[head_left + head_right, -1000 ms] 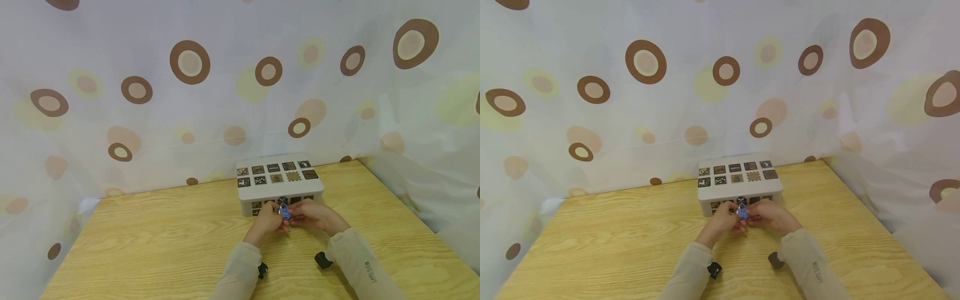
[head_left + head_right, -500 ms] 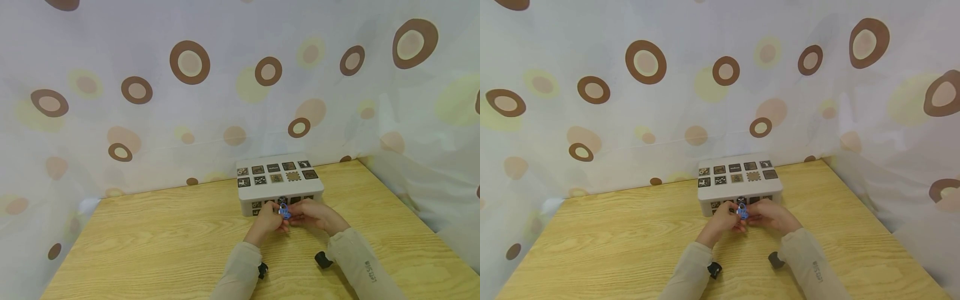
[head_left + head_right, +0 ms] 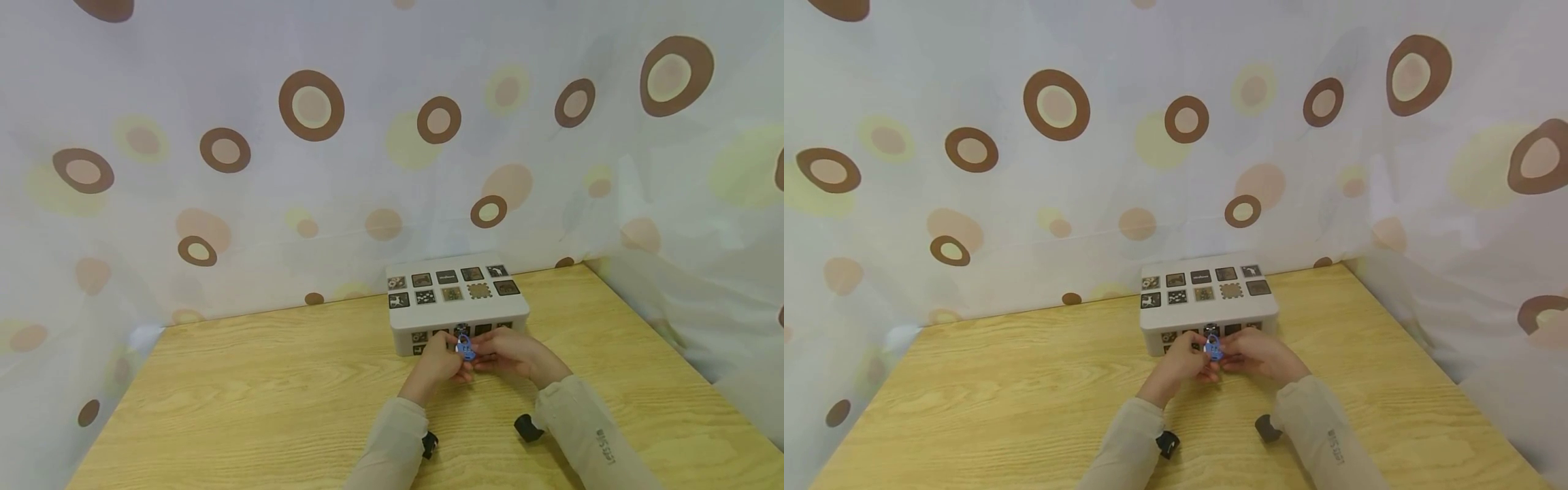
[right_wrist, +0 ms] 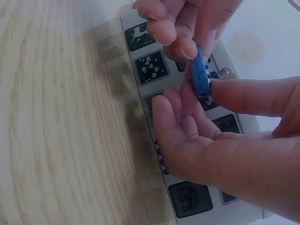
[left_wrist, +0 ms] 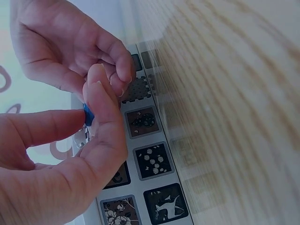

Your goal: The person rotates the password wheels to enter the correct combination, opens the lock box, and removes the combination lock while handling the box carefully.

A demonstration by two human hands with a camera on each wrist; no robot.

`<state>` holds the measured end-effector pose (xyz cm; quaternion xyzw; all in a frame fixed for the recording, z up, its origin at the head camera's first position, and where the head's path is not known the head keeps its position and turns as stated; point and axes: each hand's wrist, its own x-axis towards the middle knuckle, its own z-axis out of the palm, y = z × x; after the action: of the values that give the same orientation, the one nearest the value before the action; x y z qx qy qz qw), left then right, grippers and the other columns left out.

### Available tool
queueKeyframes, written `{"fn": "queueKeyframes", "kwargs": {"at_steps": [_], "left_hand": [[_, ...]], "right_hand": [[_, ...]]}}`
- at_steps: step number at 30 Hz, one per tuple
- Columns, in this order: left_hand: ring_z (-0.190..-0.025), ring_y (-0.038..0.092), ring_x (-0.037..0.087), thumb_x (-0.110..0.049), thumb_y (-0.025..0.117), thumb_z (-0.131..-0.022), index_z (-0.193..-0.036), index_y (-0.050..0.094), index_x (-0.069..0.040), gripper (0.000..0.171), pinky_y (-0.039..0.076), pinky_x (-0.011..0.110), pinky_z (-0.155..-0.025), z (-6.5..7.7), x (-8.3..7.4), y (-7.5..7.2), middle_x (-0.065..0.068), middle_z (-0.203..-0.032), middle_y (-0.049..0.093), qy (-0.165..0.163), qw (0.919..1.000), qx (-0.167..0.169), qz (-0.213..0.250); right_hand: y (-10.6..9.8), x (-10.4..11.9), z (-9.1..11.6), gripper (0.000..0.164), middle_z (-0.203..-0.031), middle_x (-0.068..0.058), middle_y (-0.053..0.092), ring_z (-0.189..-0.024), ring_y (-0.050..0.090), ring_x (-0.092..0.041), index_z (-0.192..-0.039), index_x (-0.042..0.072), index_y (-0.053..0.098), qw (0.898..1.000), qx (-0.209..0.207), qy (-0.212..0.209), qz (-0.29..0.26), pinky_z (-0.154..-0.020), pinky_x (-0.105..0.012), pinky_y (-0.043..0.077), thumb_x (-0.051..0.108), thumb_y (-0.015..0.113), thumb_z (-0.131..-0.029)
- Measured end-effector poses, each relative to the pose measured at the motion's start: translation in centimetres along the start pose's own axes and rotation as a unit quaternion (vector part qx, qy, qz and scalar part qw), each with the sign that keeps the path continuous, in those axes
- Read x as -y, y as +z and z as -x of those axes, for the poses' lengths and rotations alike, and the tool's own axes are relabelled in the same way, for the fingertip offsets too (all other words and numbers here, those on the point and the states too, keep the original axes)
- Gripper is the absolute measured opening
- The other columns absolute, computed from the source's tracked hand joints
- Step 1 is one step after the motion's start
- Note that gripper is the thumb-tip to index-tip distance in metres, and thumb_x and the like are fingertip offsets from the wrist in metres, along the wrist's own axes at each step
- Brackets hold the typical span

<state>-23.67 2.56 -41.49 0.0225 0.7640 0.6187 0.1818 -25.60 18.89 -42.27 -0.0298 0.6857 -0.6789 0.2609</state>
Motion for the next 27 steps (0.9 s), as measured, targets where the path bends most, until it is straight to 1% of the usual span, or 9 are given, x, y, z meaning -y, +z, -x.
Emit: {"fn": "queueKeyframes", "kwargs": {"at_steps": [3,6,8,14,17,22,27], "left_hand": [[-0.056,0.065,0.018,0.007,0.049,-0.095,-0.121,0.045,0.003,0.027,0.058,0.034,-0.063,-0.04,0.11,0.03,0.009,-0.068,0.063,-0.002,1.0,0.002,0.004],[-0.056,0.065,0.018,0.006,0.048,-0.095,-0.121,0.045,0.003,0.026,0.058,0.035,-0.064,-0.04,0.18,0.05,0.009,-0.067,0.063,0.001,1.0,0.002,0.004],[-0.056,0.065,0.018,0.006,0.048,-0.095,-0.121,0.045,0.004,0.026,0.058,0.037,-0.065,-0.02,0.18,0.06,0.011,-0.069,0.063,0.002,1.0,0.002,0.007],[-0.056,0.065,0.021,0.007,0.047,-0.095,-0.121,0.044,0.004,0.026,0.058,0.039,-0.067,0.06,0.17,0.12,0.014,-0.071,0.064,0.005,0.9999,0.0,0.01],[-0.056,0.065,0.021,0.007,0.047,-0.095,-0.122,0.044,0.005,0.026,0.058,0.039,-0.067,0.09,0.17,0.11,0.014,-0.071,0.063,0.006,0.9999,0.001,0.009],[-0.05,0.059,0.013,0.006,0.046,-0.096,-0.122,0.044,0.004,0.027,0.058,0.039,-0.067,0.03,0.18,0.11,0.011,-0.069,0.061,0.004,0.9999,0.003,0.012],[-0.05,0.058,0.012,0.006,0.046,-0.096,-0.122,0.043,0.004,0.026,0.058,0.038,-0.067,0.1,0.14,0.15,0.011,-0.07,0.062,0.003,0.9999,0.002,0.015]], "right_hand": [[0.07,0.05,0.19,0.043,-0.097,-0.01,0.064,-0.081,0.064,-0.012,-0.13,-0.027,0.032,1.0,-0.002,-0.004,-0.002,-0.077,-0.026,0.054,-0.004,0.044,-0.096],[0.1,0.08,0.3,0.044,-0.098,-0.011,0.063,-0.083,0.063,-0.012,-0.13,-0.027,0.032,1.0,-0.001,-0.006,-0.002,-0.079,-0.027,0.054,-0.005,0.045,-0.095],[0.13,0.11,0.28,0.043,-0.095,-0.009,0.064,-0.082,0.063,-0.013,-0.129,-0.027,0.034,1.0,-0.003,-0.004,-0.006,-0.078,-0.026,0.054,-0.003,0.046,-0.095],[0.04,0.14,0.07,0.034,-0.084,-0.005,0.065,-0.078,0.063,-0.014,-0.119,-0.021,0.05,1.0,-0.005,0.006,-0.018,-0.077,-0.025,0.054,0.004,0.049,-0.096],[0.0,0.22,0.18,0.032,-0.082,-0.005,0.066,-0.077,0.063,-0.014,-0.118,-0.02,0.052,1.0,0.003,0.008,-0.018,-0.076,-0.025,0.055,0.004,0.049,-0.096],[-0.15,0.13,0.2,0.033,-0.081,-0.005,0.066,-0.075,0.064,-0.013,-0.119,-0.02,0.05,1.0,0.022,0.008,-0.014,-0.074,-0.024,0.055,0.004,0.048,-0.096],[-0.26,-0.02,0.08,0.037,-0.083,-0.006,0.064,-0.076,0.062,-0.013,-0.123,-0.023,0.043,1.0,0.021,0.007,-0.011,-0.075,-0.024,0.054,0.001,0.047,-0.095]]}}
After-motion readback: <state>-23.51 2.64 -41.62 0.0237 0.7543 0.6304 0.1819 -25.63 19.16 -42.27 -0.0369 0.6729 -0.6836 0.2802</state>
